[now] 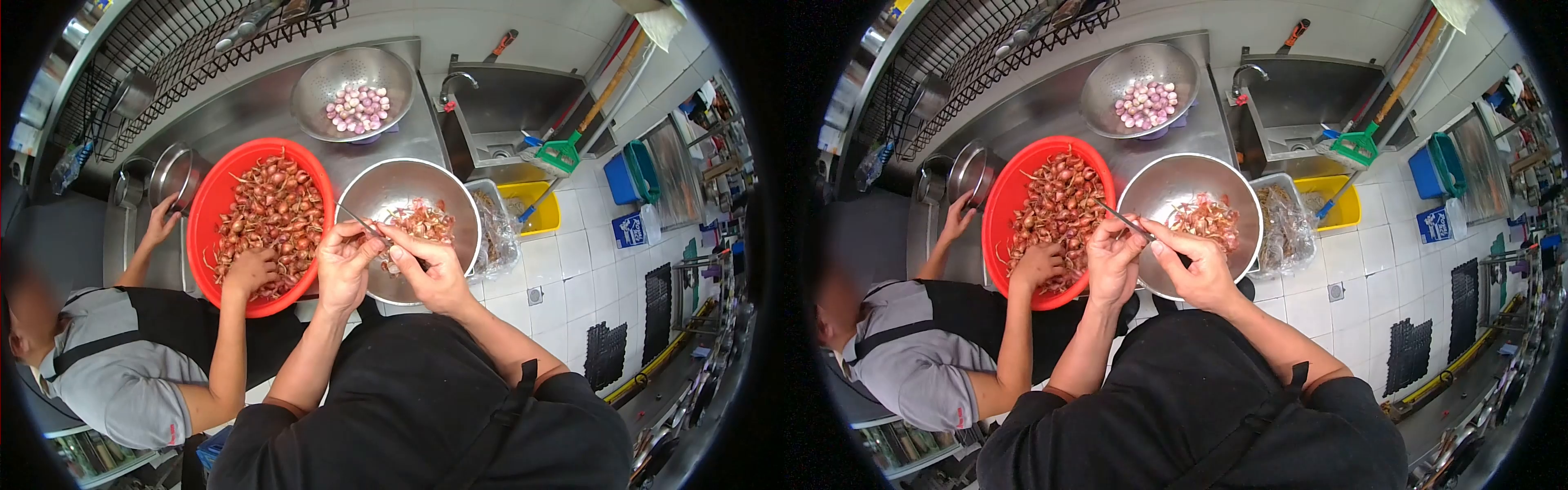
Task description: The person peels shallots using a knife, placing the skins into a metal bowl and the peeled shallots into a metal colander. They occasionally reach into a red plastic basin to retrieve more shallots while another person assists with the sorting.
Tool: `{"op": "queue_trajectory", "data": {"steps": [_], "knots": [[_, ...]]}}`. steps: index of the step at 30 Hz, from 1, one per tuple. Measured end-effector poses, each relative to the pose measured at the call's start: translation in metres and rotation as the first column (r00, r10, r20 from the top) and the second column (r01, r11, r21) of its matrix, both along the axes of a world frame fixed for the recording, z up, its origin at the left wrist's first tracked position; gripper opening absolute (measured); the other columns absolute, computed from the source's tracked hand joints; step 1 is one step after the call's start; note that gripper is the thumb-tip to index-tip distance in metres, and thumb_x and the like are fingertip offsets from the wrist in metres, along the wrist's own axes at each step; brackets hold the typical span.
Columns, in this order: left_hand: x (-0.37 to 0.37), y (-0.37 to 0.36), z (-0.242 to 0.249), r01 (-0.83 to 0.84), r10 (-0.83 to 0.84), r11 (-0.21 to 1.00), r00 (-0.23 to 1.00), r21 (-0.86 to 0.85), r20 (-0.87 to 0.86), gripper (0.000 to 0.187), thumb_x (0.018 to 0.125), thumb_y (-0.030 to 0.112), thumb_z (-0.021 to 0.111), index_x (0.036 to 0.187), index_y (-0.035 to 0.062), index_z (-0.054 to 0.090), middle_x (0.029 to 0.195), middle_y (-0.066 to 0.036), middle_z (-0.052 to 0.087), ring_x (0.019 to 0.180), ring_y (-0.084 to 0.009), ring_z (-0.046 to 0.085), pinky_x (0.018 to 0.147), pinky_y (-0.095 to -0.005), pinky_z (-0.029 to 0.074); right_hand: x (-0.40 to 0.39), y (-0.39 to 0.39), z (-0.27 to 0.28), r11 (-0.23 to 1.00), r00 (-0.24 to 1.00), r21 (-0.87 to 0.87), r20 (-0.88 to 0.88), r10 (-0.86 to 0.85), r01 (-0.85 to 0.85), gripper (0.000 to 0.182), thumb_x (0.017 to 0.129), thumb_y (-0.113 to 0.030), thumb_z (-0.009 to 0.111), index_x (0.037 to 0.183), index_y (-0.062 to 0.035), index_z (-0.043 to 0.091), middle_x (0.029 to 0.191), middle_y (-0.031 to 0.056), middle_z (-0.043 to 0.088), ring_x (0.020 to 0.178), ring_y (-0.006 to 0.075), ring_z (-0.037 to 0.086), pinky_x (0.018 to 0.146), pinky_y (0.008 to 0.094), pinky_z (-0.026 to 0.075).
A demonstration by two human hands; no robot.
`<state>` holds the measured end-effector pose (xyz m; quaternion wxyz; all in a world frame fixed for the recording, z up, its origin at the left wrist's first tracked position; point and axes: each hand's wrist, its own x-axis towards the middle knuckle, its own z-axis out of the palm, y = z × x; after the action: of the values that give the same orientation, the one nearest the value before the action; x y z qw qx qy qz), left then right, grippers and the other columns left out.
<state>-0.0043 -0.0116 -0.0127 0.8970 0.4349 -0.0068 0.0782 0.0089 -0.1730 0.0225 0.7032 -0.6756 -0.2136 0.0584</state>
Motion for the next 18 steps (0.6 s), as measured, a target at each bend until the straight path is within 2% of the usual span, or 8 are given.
{"op": "queue_trajectory", "data": {"steps": [2, 3, 5, 8, 12, 15, 17, 18], "knots": [[-0.001, -0.001, 0.001, 0.008, -0.008, 1.000, 1.000, -0.007, 0.002, 0.029, 0.083, -0.013, 0.066, 0.108, 0.0022, 0.063, 0.109, -0.010, 0.066, 0.101, -0.0173, 0.064, 0.090, -0.0303, 0.052, -0.001, 0.000, -0.005, 0.997, 0.992, 0.059, -0.116, -0.039, 0.046, 0.033, 0.097, -0.008, 0.056, 0.128, 0.0016, 0.060, 0.100, 0.0044, 0.069, 0.084, 0.0064, 0.059, 0.076, 0.0214, 0.048], [-0.002, -0.001, 0.001, 0.014, -0.014, 1.000, 1.000, -0.012, 0.003, 0.029, 0.084, -0.013, 0.066, 0.108, 0.0023, 0.063, 0.109, -0.010, 0.066, 0.101, -0.0173, 0.064, 0.090, -0.0301, 0.052, -0.001, -0.002, -0.003, 0.997, 0.993, 0.059, -0.115, -0.038, 0.045, 0.033, 0.097, -0.008, 0.056, 0.128, 0.0016, 0.060, 0.100, 0.0044, 0.069, 0.084, 0.0064, 0.059, 0.076, 0.0214, 0.048], [-0.002, -0.001, 0.001, 0.038, -0.039, 0.997, 0.999, -0.061, -0.020, 0.028, 0.086, -0.011, 0.065, 0.110, 0.0023, 0.063, 0.110, -0.011, 0.066, 0.101, -0.0171, 0.064, 0.090, -0.0297, 0.053, 0.000, -0.007, 0.003, 0.994, 0.948, 0.103, -0.313, 0.065, -0.034, 0.032, 0.097, -0.009, 0.056, 0.128, -0.0002, 0.062, 0.086, 0.0003, 0.066, 0.069, 0.0029, 0.051, 0.061, 0.0196, 0.044], [-0.001, 0.004, -0.002, 0.123, -0.133, 0.979, 0.990, -0.164, -0.048, 0.026, 0.089, -0.007, 0.063, 0.114, 0.0021, 0.062, 0.112, -0.012, 0.066, 0.102, -0.0171, 0.065, 0.089, -0.0288, 0.053, 0.001, -0.007, 0.004, 0.988, 0.909, 0.155, -0.412, 0.068, -0.004, 0.032, 0.099, -0.011, 0.055, 0.129, -0.0019, 0.061, 0.079, -0.0037, 0.059, 0.065, 0.0013, 0.045, 0.055, 0.0194, 0.038], [-0.001, 0.001, 0.000, 0.160, -0.180, 0.960, 0.981, -0.228, -0.069, 0.027, 0.095, 0.001, 0.059, 0.122, 0.0045, 0.059, 0.113, -0.012, 0.066, 0.101, -0.0182, 0.066, 0.087, -0.0261, 0.054, 0.002, -0.006, 0.010, 0.975, 0.872, 0.216, -0.486, 0.065, 0.047, 0.034, 0.099, -0.013, 0.055, 0.131, -0.0023, 0.059, 0.080, -0.0040, 0.058, 0.066, 0.0019, 0.046, 0.057, 0.0193, 0.039], [0.002, 0.001, 0.000, 0.151, -0.175, 0.957, 0.981, -0.247, -0.079, 0.028, 0.094, 0.002, 0.060, 0.122, 0.0044, 0.058, 0.113, -0.011, 0.066, 0.104, -0.0192, 0.065, 0.088, -0.0259, 0.054, 0.002, -0.007, 0.009, 0.987, 0.915, 0.158, -0.401, 0.049, 0.016, 0.037, 0.100, -0.014, 0.055, 0.134, -0.0007, 0.056, 0.082, -0.0039, 0.059, 0.065, 0.0015, 0.045, 0.058, 0.0192, 0.039], [0.002, 0.000, 0.002, 0.140, -0.161, 0.963, 0.984, -0.229, -0.076, 0.027, 0.094, 0.002, 0.060, 0.121, 0.0046, 0.058, 0.113, -0.010, 0.066, 0.104, -0.0185, 0.065, 0.089, -0.0263, 0.054, 0.002, -0.009, 0.005, 0.989, 0.917, 0.137, -0.387, 0.101, -0.051, 0.038, 0.100, -0.013, 0.054, 0.135, 0.0006, 0.055, 0.094, 0.0010, 0.065, 0.076, 0.0041, 0.055, 0.070, 0.0208, 0.046], [0.003, 0.000, 0.002, 0.129, -0.147, 0.969, 0.986, -0.209, -0.073, 0.026, 0.094, 0.002, 0.061, 0.119, 0.0047, 0.058, 0.112, -0.010, 0.066, 0.103, -0.0177, 0.065, 0.089, -0.0268, 0.054, 0.001, -0.008, 0.007, 0.989, 0.917, 0.136, -0.387, 0.100, -0.051, 0.038, 0.100, -0.013, 0.054, 0.135, 0.0006, 0.055, 0.094, 0.0010, 0.065, 0.076, 0.0041, 0.055, 0.070, 0.0208, 0.046]]}}
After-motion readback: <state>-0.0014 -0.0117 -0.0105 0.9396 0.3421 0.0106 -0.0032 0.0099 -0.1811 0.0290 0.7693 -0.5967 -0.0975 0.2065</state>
